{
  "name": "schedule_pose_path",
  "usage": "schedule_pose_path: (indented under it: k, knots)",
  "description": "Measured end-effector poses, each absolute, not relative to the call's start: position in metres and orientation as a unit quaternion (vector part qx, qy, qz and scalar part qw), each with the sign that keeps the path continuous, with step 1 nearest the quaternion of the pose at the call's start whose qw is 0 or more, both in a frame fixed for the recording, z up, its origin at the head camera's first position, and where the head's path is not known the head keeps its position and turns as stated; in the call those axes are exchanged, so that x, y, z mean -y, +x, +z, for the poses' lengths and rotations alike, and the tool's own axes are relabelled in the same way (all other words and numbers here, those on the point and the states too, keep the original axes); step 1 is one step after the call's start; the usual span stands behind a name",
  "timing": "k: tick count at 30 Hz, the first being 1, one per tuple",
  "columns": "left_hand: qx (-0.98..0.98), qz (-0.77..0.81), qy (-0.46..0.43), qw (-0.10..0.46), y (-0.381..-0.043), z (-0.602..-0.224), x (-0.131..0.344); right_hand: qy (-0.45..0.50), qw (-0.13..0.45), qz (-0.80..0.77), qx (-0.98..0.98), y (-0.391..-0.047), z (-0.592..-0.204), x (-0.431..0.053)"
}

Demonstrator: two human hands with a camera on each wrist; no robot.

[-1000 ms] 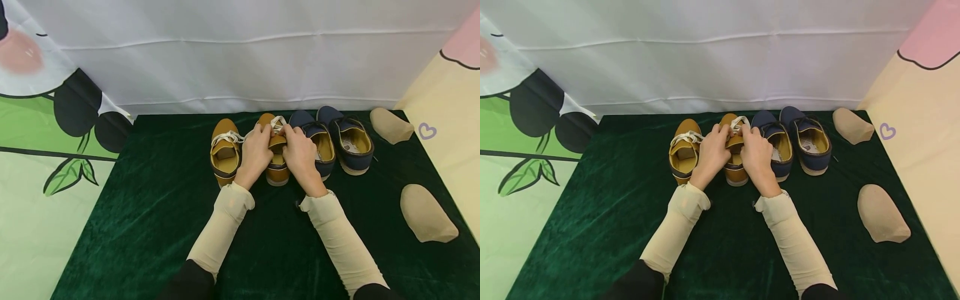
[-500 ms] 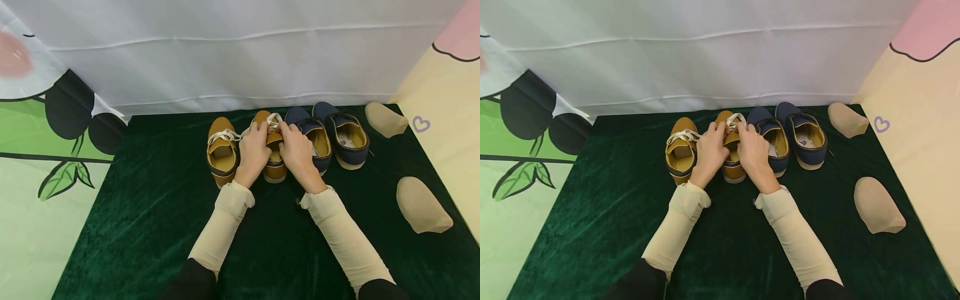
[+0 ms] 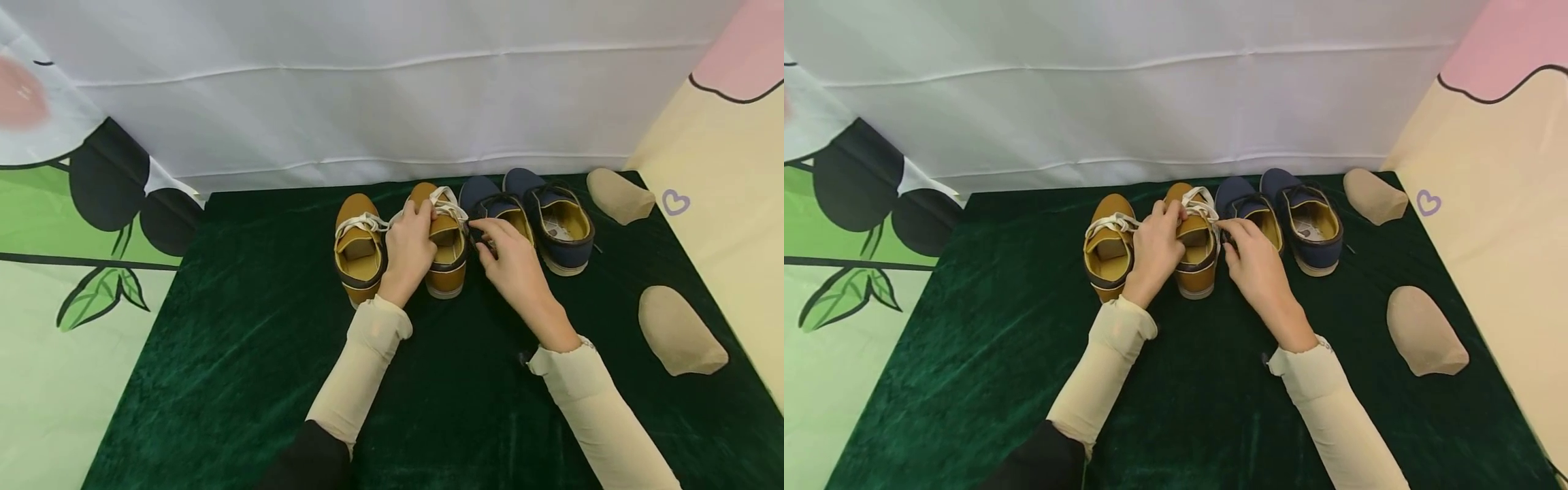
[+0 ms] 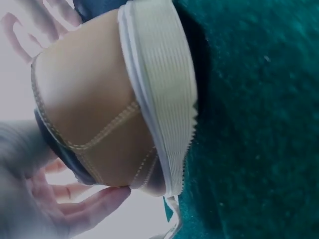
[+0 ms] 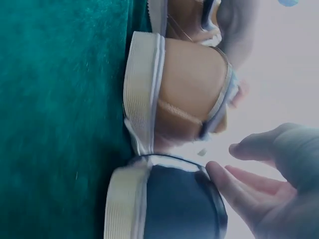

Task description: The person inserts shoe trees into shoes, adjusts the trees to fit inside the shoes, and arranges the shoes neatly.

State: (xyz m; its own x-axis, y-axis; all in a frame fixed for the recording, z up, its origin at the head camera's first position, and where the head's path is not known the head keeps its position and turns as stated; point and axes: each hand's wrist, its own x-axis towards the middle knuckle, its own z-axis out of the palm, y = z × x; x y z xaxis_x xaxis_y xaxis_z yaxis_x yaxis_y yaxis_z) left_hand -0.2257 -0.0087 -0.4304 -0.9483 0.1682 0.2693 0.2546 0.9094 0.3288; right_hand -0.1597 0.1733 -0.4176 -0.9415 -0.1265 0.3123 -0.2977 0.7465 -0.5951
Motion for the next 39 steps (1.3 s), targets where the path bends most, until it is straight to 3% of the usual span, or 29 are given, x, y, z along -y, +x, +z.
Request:
schedule_pose_path:
  k: [6,16,23,28,35,39]
  knots:
    - [0.966,-0.206,-0.125,0.097,-0.225,-0.421,0.006,0.100,0.144,0.351,0.920,-0.137,-0.415,-0.197]
    - [0.933,-0.241,-0.260,0.068,-0.222,-0.410,-0.025,0.048,0.157,0.333,0.929,-0.093,-0.417,-0.239]
    - [0.952,-0.161,-0.258,0.036,-0.224,-0.414,-0.048,0.005,0.175,0.314,0.933,-0.057,-0.427,-0.269]
    - [0.963,-0.112,-0.241,0.053,-0.228,-0.419,-0.059,-0.023,0.174,0.303,0.937,-0.037,-0.432,-0.287]
    - [0.963,-0.115,-0.229,0.085,-0.234,-0.419,-0.063,-0.047,0.221,0.256,0.940,-0.019,-0.433,-0.311]
    - [0.963,-0.121,-0.222,0.096,-0.236,-0.419,-0.062,-0.114,0.195,0.209,0.952,-0.010,-0.433,-0.325]
